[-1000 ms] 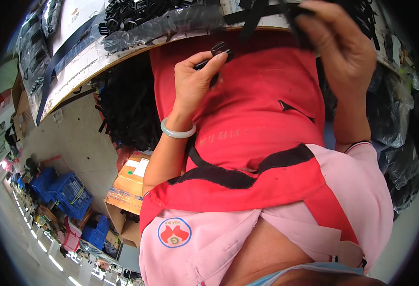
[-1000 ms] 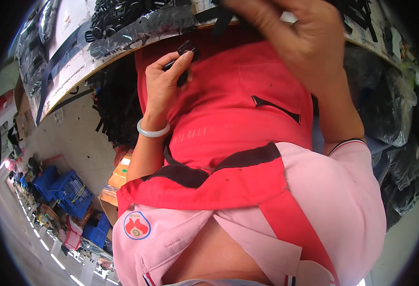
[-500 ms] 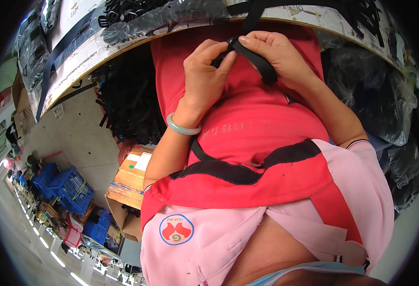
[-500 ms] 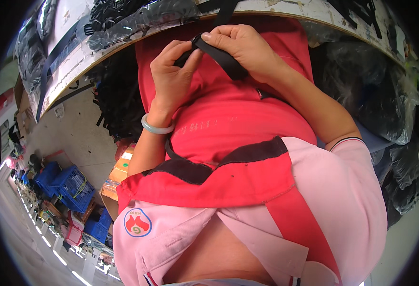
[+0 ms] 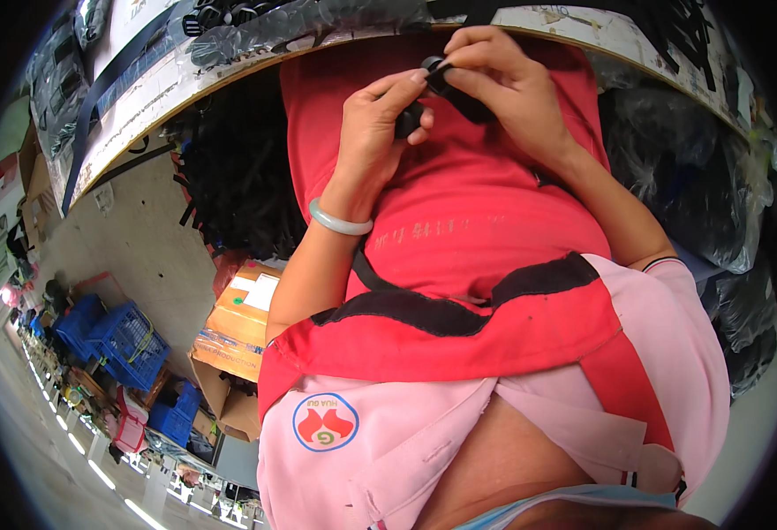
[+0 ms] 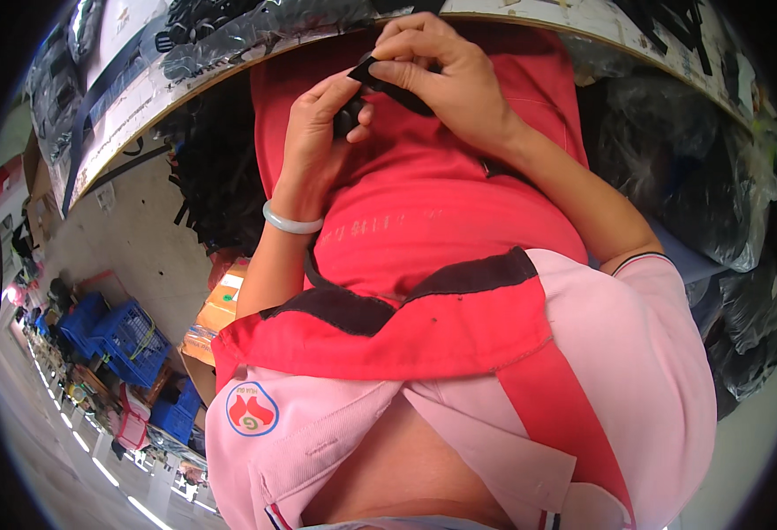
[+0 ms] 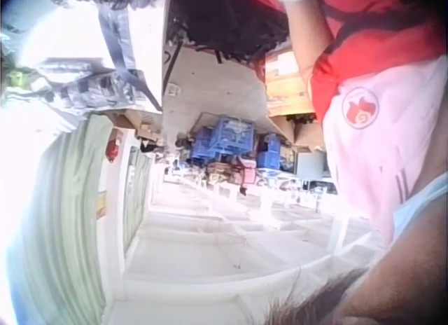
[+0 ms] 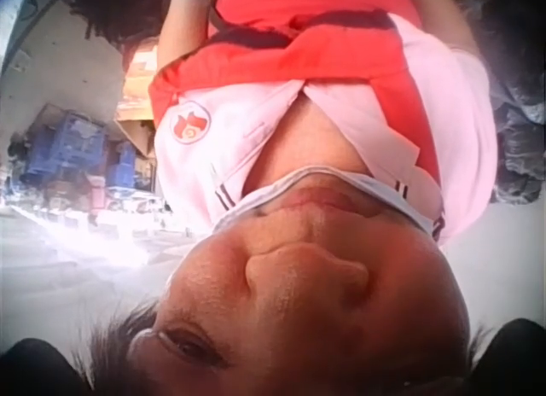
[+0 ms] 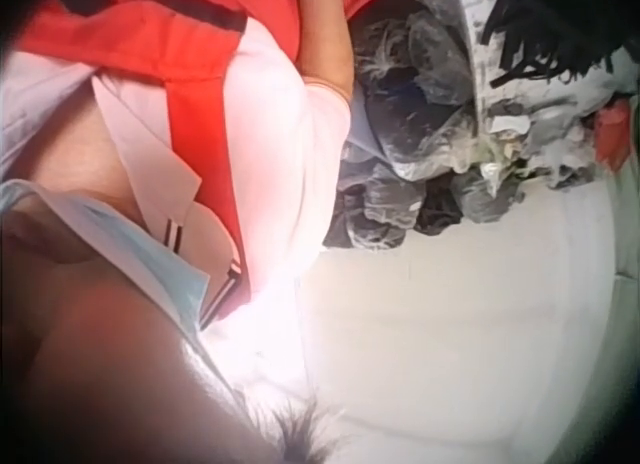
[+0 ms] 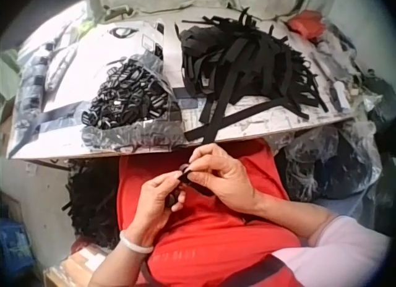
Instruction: Manually attaching plastic buckles to black nylon straps.
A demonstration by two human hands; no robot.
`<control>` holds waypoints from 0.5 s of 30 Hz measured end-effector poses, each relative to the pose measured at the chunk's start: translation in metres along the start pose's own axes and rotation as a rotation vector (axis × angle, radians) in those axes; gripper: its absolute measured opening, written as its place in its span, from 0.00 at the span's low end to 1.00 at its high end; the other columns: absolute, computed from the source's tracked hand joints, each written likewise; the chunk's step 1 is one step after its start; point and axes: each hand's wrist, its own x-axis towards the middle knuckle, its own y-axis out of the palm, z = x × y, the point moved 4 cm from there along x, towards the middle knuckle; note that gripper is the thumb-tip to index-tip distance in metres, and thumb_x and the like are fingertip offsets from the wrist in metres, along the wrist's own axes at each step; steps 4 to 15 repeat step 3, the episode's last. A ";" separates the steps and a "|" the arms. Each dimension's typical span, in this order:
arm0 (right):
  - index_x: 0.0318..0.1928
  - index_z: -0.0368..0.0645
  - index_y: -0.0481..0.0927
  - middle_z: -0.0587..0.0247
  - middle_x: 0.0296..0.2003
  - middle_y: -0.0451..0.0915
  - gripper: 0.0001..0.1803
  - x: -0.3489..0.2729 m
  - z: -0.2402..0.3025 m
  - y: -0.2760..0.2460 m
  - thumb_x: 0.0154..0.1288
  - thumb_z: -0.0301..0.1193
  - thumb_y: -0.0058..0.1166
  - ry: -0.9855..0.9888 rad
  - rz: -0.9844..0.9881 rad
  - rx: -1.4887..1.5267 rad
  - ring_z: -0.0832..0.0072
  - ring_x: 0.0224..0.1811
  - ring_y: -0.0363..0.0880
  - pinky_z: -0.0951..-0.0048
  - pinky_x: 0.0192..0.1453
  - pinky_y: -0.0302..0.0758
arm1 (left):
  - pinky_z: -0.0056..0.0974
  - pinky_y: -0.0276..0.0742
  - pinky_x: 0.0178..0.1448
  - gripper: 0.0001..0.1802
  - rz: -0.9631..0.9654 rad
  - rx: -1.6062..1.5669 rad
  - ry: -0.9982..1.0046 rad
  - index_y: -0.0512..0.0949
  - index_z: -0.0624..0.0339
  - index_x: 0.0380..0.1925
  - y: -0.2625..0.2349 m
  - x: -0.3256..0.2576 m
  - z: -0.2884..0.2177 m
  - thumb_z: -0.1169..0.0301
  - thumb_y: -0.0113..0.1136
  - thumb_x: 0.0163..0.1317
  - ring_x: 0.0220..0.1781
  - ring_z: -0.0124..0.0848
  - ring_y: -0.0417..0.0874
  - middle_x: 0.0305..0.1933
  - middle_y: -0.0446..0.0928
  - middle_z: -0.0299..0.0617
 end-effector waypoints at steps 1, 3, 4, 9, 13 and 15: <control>0.41 0.40 0.82 0.70 0.35 0.77 0.06 -0.002 0.020 0.000 0.63 0.23 0.60 -0.271 -0.060 -0.094 0.86 0.30 0.72 0.84 0.36 0.69 | 0.28 0.69 0.21 0.13 -0.009 -0.005 0.000 0.79 0.71 0.44 0.001 -0.001 -0.001 0.70 0.61 0.65 0.23 0.26 0.78 0.34 0.81 0.45; 0.44 0.43 0.81 0.64 0.44 0.77 0.08 -0.006 0.046 -0.005 0.65 0.21 0.57 -0.138 0.039 0.005 0.77 0.39 0.76 0.81 0.45 0.73 | 0.28 0.71 0.21 0.15 -0.038 0.158 0.159 0.79 0.71 0.45 0.002 -0.002 -0.009 0.69 0.62 0.64 0.25 0.29 0.81 0.39 0.81 0.48; 0.44 0.43 0.81 0.64 0.44 0.77 0.08 -0.006 0.046 -0.005 0.65 0.21 0.57 -0.138 0.039 0.005 0.77 0.39 0.76 0.81 0.45 0.73 | 0.28 0.71 0.21 0.15 -0.038 0.158 0.159 0.79 0.71 0.45 0.002 -0.002 -0.009 0.69 0.62 0.64 0.25 0.29 0.81 0.39 0.81 0.48; 0.44 0.43 0.81 0.64 0.44 0.77 0.08 -0.006 0.046 -0.005 0.65 0.21 0.57 -0.138 0.039 0.005 0.77 0.39 0.76 0.81 0.45 0.73 | 0.28 0.71 0.21 0.15 -0.038 0.158 0.159 0.79 0.71 0.45 0.002 -0.002 -0.009 0.69 0.62 0.64 0.25 0.29 0.81 0.39 0.81 0.48; 0.44 0.43 0.81 0.64 0.44 0.77 0.08 -0.006 0.046 -0.005 0.65 0.21 0.57 -0.138 0.039 0.005 0.77 0.39 0.76 0.81 0.45 0.73 | 0.28 0.71 0.21 0.15 -0.038 0.158 0.159 0.79 0.71 0.45 0.002 -0.002 -0.009 0.69 0.62 0.64 0.25 0.29 0.81 0.39 0.81 0.48; 0.44 0.43 0.81 0.64 0.44 0.77 0.08 -0.006 0.046 -0.005 0.65 0.21 0.57 -0.138 0.039 0.005 0.77 0.39 0.76 0.81 0.45 0.73 | 0.28 0.71 0.21 0.15 -0.038 0.158 0.159 0.79 0.71 0.45 0.002 -0.002 -0.009 0.69 0.62 0.64 0.25 0.29 0.81 0.39 0.81 0.48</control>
